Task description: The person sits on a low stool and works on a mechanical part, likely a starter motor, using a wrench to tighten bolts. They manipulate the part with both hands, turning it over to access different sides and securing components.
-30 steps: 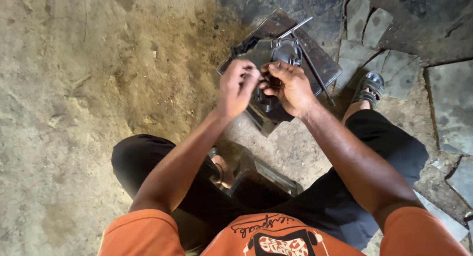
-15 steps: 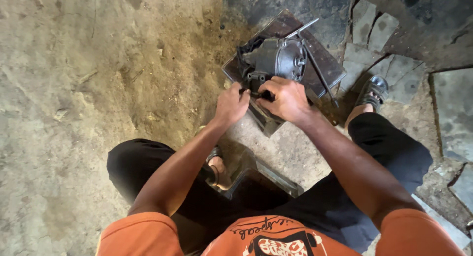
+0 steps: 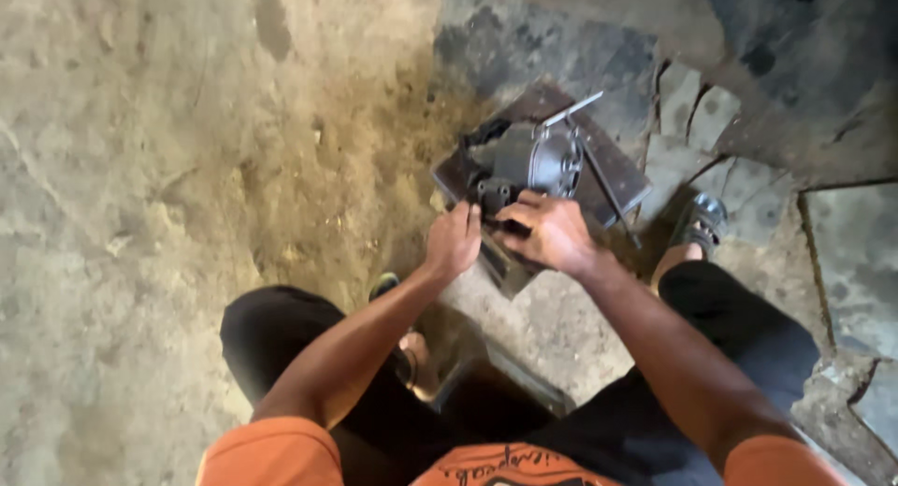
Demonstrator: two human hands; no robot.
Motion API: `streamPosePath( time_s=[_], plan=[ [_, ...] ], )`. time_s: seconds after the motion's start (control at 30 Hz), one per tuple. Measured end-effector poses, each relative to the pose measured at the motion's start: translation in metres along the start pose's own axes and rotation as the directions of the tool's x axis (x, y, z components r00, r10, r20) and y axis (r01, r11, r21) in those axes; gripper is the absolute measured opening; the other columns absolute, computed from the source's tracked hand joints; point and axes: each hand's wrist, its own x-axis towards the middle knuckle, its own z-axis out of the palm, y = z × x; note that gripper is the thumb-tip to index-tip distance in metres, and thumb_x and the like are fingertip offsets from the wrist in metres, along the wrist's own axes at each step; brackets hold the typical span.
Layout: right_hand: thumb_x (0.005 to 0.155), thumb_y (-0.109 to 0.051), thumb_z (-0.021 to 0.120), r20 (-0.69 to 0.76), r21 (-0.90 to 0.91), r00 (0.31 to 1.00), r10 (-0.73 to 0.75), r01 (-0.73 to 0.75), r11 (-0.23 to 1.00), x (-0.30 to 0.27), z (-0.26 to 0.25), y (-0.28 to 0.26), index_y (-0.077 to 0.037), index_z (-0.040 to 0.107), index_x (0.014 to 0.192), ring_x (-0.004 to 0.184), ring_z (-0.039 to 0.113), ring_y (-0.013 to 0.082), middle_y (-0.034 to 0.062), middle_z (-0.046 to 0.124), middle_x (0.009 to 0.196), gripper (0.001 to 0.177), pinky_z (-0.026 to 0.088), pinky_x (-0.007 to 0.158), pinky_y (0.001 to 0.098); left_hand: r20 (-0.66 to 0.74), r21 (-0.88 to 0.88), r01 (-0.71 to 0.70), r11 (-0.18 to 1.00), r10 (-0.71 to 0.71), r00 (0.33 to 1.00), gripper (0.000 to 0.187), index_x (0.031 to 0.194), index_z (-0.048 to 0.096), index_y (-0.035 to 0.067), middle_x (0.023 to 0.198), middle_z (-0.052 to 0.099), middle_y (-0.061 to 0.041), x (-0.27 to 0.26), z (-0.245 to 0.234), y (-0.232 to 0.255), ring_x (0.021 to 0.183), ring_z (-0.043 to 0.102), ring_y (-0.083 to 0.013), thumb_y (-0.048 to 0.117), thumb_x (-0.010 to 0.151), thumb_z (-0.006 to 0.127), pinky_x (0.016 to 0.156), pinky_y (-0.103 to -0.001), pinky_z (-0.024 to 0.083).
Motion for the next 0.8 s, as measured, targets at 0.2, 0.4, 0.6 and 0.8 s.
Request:
streamPosePath(
  time_s=[0.2, 0.4, 0.6, 0.8],
  plan=[
    [0.079, -0.023, 0.083, 0.051, -0.031, 0.998, 0.041, -0.040, 0.999, -0.004, 0.011, 0.002, -0.014, 0.075, 0.089, 0.071, 0.068, 0.0307, 0.0061, 0.067, 0.085, 0.015, 0.054, 0.059, 0.0426, -0.004, -0.141, -0.051, 0.989, 0.051, 0.999, 0.029, 0.092, 0.062, 0.003, 0.084, 0.068, -0.029, -0.003, -0.002, -0.010, 0.081, 0.065, -0.0511, 0.031, 0.097, 0.058, 0.070, -0.060, 0.050],
    [0.076, -0.023, 0.082, 0.023, 0.009, 0.999, 0.039, -0.040, 0.999, 0.000, 0.008, -0.005, -0.014, 0.077, 0.096, 0.070, 0.069, 0.0311, 0.0061, 0.068, 0.086, 0.022, 0.055, 0.057, 0.0429, 0.017, -0.019, -0.046, 0.999, 0.046, 0.999, 0.034, 0.089, 0.062, 0.005, 0.078, 0.068, -0.027, -0.007, 0.005, -0.013, 0.075, 0.065, -0.0508, 0.034, 0.104, 0.053, 0.067, -0.061, 0.050],
    [0.078, -0.026, 0.082, 0.076, -0.016, 0.992, 0.097, -0.096, 0.995, -0.002, 0.009, -0.003, -0.014, 0.076, 0.095, 0.070, 0.069, 0.0320, 0.0072, 0.069, 0.090, 0.022, 0.055, 0.059, 0.0433, 0.016, -0.078, -0.084, 0.993, 0.085, 0.996, 0.033, 0.091, 0.064, 0.002, 0.081, 0.068, -0.028, -0.001, -0.007, -0.011, 0.079, 0.066, -0.0502, 0.034, 0.098, 0.057, 0.069, -0.059, 0.051],
    [0.079, -0.026, 0.082, 0.056, -0.006, 0.994, 0.094, -0.094, 0.996, -0.002, 0.008, -0.004, -0.013, 0.073, 0.093, 0.069, 0.068, 0.0325, 0.0073, 0.067, 0.087, 0.021, 0.054, 0.057, 0.0444, 0.027, -0.103, -0.146, 0.984, 0.149, 0.988, 0.032, 0.101, 0.065, 0.000, 0.091, 0.069, -0.029, 0.003, -0.007, -0.019, 0.088, 0.065, -0.0494, 0.030, 0.093, 0.058, 0.078, -0.058, 0.050]
  ],
)
